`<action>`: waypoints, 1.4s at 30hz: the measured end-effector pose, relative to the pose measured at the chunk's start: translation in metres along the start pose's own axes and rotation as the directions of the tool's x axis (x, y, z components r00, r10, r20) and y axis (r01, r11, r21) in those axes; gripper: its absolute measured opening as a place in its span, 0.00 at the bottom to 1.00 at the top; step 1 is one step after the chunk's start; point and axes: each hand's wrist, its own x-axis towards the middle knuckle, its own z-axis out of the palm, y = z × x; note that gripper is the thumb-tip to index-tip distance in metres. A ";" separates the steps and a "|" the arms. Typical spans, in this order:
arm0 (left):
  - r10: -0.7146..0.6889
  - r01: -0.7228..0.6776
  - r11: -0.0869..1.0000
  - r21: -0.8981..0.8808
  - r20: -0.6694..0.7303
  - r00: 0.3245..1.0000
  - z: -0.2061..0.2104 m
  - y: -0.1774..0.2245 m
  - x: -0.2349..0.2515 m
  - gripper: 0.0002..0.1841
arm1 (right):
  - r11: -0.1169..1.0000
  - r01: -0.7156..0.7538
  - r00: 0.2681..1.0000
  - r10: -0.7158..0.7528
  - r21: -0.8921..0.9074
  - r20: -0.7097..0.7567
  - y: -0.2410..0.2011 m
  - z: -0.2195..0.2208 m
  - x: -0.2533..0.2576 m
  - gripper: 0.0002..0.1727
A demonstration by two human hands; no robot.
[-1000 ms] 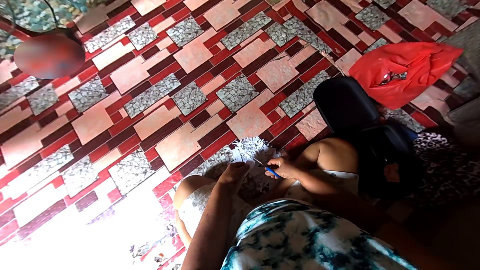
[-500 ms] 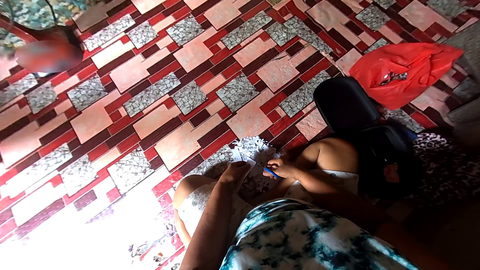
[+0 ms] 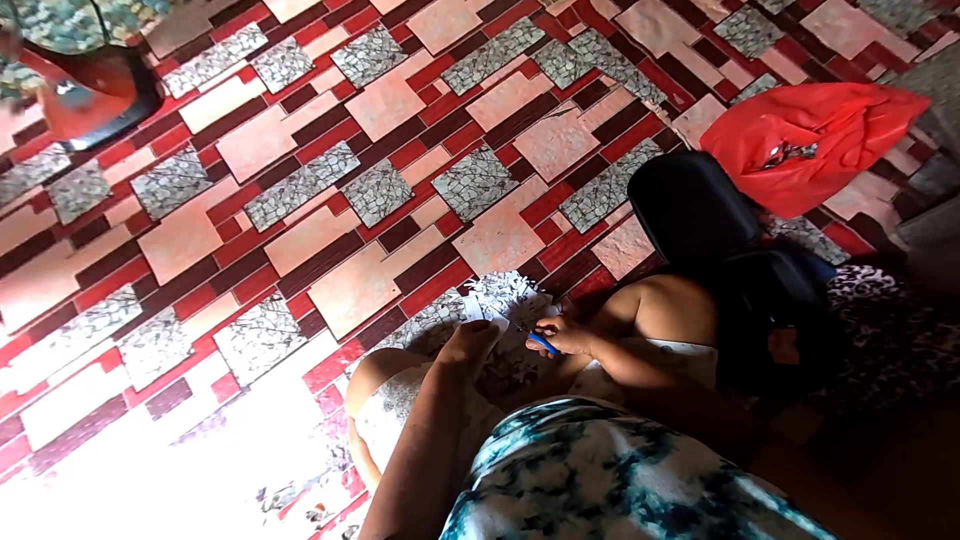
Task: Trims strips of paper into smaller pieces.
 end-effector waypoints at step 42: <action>0.041 -0.041 0.999 0.008 0.042 0.998 -0.002 -0.003 0.004 0.06 | 0.995 0.094 0.996 -0.094 0.022 0.005 0.006 0.000 0.001 0.18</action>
